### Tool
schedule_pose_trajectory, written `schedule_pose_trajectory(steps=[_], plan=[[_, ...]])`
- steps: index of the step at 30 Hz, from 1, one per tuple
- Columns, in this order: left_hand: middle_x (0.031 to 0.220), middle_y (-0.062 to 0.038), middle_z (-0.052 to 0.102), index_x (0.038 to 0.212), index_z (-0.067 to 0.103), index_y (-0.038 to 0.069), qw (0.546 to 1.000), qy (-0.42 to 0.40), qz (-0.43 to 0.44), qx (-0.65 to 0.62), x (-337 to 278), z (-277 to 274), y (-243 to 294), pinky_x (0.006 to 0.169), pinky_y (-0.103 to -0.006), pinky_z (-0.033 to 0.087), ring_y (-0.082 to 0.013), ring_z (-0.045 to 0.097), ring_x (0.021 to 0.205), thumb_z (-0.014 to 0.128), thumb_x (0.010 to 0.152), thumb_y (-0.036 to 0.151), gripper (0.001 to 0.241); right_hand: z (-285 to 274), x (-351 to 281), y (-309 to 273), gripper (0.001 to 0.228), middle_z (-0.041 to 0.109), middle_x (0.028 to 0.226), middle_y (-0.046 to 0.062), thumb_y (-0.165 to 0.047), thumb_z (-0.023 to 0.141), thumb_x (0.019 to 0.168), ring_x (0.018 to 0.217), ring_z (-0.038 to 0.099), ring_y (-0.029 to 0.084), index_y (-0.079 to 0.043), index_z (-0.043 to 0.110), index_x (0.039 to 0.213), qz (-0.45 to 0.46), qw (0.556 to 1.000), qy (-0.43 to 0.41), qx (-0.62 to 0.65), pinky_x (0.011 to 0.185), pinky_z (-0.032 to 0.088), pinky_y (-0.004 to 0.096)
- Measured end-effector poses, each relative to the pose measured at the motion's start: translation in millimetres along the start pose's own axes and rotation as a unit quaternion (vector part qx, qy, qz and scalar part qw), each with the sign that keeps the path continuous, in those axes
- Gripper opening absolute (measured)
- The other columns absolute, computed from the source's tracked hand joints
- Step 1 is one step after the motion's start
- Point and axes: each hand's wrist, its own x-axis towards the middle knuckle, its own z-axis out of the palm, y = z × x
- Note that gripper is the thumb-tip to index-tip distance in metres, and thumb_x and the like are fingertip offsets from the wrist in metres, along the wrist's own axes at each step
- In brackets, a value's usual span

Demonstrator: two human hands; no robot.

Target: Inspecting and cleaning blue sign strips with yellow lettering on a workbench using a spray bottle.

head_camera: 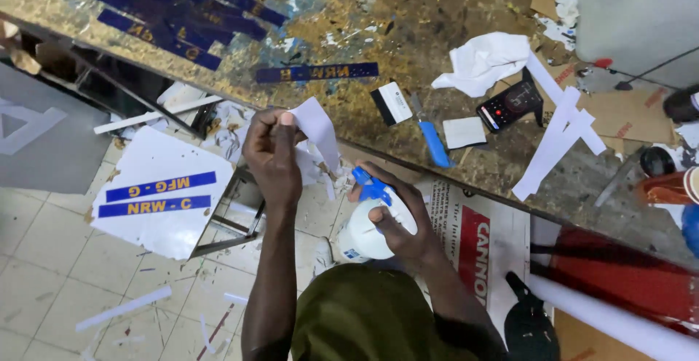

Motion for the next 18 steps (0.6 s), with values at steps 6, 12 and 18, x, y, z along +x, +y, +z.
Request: schedule_pose_trajectory(steps=[6,12,18], plan=[[0.086,-0.008,0.066,0.111,0.073,0.001,0.999,-0.027,-0.025,0.001,-16.1,-34.3,6.7,0.08,-0.0354,0.068,-0.014,0.07,0.084,0.068,0.117,0.02,0.02,31.7,-31.0,-6.9,0.091,0.08,0.123,0.031,-0.059,0.066,0.108,0.118,0.08,0.043,0.011,0.052,0.163,0.019,1.0,-0.012,0.013,0.098,0.065,0.057],[0.084,-0.006,0.065,0.117,0.069,0.004,0.998,-0.01,-0.056,-0.039,-25.4,-37.5,3.6,0.081,-0.0348,0.068,-0.0112,0.067,0.082,0.064,0.118,0.025,0.021,20.6,-61.6,10.7,0.087,0.081,0.11,0.026,-0.058,0.063,0.109,0.11,0.083,0.038,0.013,0.055,0.159,0.013,1.0,0.012,0.001,0.097,0.066,0.053],[0.085,-0.003,0.066,0.113,0.066,0.011,0.979,0.008,-0.134,-0.156,-38.7,-10.8,-36.5,0.082,-0.0306,0.068,-0.0157,0.078,0.084,0.062,0.116,0.027,0.017,-15.3,-89.4,18.6,0.092,0.079,0.108,0.027,-0.062,0.057,0.11,0.11,0.08,0.036,0.014,0.054,0.159,0.018,0.998,0.037,0.047,0.101,0.064,0.053]])
